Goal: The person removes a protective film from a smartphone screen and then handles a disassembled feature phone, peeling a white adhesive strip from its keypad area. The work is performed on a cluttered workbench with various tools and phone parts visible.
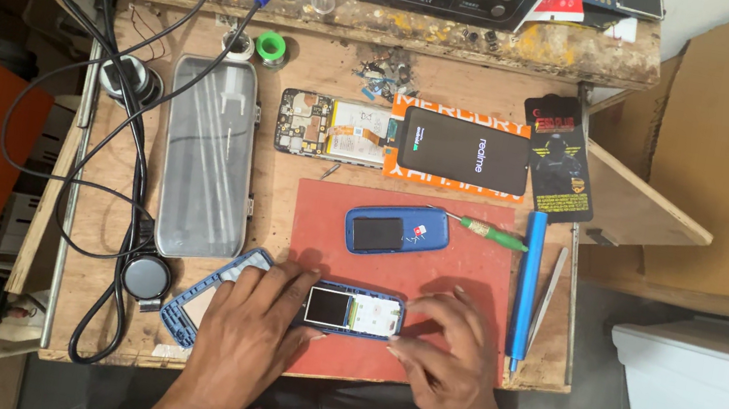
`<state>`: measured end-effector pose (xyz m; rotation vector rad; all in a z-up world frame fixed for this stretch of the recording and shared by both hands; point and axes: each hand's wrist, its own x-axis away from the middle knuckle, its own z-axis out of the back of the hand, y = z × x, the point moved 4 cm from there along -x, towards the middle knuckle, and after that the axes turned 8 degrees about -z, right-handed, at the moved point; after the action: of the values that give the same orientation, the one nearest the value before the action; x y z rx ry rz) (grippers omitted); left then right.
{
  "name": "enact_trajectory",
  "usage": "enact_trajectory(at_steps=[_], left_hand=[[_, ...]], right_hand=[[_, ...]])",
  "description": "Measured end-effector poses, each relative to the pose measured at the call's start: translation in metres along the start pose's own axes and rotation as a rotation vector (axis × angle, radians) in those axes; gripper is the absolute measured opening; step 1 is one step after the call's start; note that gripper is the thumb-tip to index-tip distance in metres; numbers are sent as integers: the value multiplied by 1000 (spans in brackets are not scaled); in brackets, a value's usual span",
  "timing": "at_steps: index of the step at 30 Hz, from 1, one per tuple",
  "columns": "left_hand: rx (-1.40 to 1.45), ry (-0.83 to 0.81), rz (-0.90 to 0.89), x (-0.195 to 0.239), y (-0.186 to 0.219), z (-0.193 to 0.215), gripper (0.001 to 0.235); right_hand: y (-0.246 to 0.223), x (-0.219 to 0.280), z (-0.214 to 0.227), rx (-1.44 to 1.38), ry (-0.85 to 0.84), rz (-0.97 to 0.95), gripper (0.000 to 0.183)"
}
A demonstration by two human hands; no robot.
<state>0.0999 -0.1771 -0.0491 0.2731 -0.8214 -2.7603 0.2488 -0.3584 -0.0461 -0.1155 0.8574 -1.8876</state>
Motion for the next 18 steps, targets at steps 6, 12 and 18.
enact_trajectory(at_steps=[6,12,18], left_hand=[[-26,33,-10,2,0,-3,69],[-28,45,-18,2,1,-3,69],[-42,37,-16,4,1,-7,70]], right_hand=[[4,9,-8,109,-66,-9,35],[9,13,-13,22,-34,-61,23],[-4,8,-12,184,-141,45,35]])
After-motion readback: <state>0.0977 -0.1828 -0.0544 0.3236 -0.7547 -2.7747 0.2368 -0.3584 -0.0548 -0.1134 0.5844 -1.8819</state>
